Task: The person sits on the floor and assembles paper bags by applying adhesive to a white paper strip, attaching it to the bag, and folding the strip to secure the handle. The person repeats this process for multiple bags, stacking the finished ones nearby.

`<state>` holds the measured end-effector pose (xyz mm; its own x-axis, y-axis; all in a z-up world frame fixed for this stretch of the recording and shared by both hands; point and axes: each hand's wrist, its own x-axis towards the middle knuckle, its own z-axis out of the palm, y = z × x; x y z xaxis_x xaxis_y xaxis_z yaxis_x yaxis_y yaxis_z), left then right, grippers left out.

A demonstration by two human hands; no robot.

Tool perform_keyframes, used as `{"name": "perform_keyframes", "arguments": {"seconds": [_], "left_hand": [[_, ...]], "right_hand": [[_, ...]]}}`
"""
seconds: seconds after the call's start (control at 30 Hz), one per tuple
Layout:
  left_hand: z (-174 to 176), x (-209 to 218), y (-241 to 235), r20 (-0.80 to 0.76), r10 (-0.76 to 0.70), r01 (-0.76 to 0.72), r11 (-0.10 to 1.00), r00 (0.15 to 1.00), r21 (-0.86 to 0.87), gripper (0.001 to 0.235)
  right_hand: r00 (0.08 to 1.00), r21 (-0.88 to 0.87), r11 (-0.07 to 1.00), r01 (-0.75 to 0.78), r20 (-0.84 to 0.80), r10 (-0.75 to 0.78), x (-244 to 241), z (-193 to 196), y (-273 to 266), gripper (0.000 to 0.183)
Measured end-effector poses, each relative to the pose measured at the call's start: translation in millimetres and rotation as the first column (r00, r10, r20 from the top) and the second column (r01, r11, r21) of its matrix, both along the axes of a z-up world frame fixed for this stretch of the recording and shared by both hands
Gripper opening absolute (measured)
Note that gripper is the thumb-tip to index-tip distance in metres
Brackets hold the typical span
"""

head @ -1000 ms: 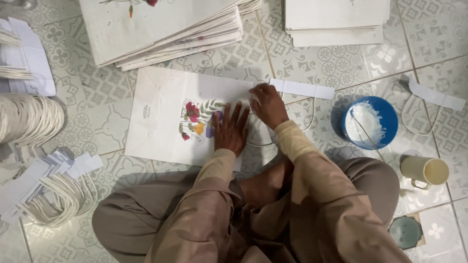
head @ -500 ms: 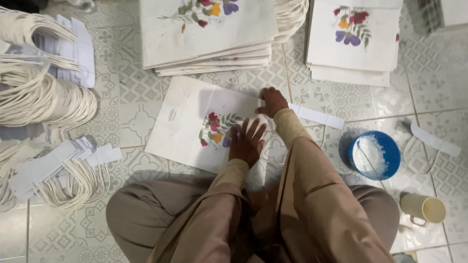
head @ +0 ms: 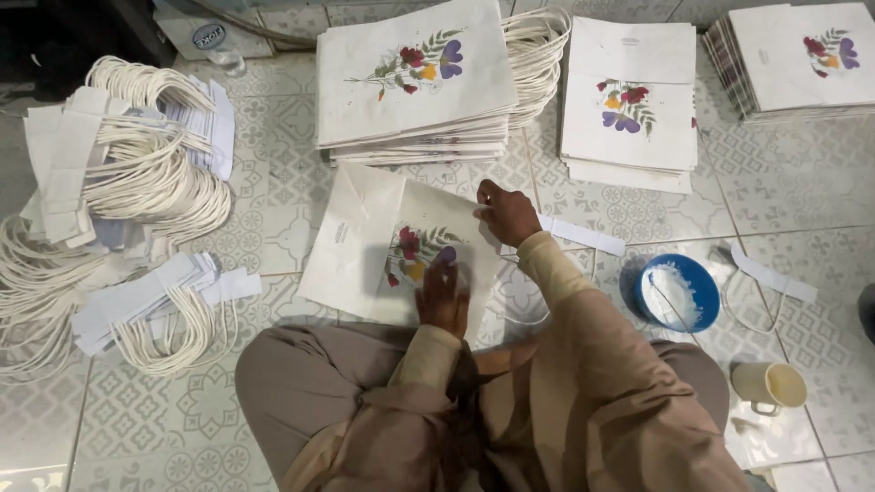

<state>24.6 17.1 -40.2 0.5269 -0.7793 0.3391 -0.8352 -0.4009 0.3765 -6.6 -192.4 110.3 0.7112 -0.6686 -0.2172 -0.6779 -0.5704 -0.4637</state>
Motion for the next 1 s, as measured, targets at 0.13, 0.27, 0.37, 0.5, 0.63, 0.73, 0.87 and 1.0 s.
{"name": "perform_keyframes", "arguments": {"seconds": [0.13,0.27,0.37,0.5,0.63,0.73,0.87,1.0], "left_hand": [[62.3,13.0,46.9,-0.261,-0.016,-0.088,0.92,0.965,-0.381,0.047],[123.6,35.3,88.2,-0.432,-0.045,-0.238,0.781,0.901,-0.577,0.041],[147.8,34.7,117.3,-0.452,-0.053,-0.177,0.875,0.89,-0.451,0.03],[120.4,35.1,134.6,-0.656,-0.108,0.157,0.987,0.747,0.016,0.034],[67.6,35.3,71.5,-0.554,-0.176,0.233,0.972,0.813,0.032,0.029],[14.4,19.2,-0.7,-0.303,-0.205,0.236,0.969,0.931,0.068,0.038],[-27.6,12.9,-87.9,0.007,-0.155,0.147,0.948,0.988,0.283,0.056],[-23.9,1.7,-94.6,0.082,-0.189,0.158,0.944,0.979,0.289,0.054]], "right_hand": [[0.952,-0.221,0.97,-0.099,0.264,0.157,-23.1,101.0,48.5,0.018],[0.756,-0.654,0.756,-0.016,0.487,0.437,-48.2,149.3,98.3,0.007],[0.55,-0.717,0.691,-0.088,0.544,0.634,-61.0,89.1,115.5,0.021],[0.552,-0.769,0.626,-0.133,0.467,0.691,-84.1,-23.3,135.2,0.023],[0.776,-0.524,0.729,-0.441,0.185,0.603,-112.6,-133.4,131.9,0.066],[0.836,-0.282,0.847,-0.45,0.201,0.51,-119.8,-100.5,105.1,0.053],[0.96,-0.144,0.987,-0.073,0.257,0.108,-147.2,-107.9,14.7,0.025],[0.985,-0.072,0.983,0.17,0.008,-0.17,-193.2,-153.1,-59.7,0.016]]}}
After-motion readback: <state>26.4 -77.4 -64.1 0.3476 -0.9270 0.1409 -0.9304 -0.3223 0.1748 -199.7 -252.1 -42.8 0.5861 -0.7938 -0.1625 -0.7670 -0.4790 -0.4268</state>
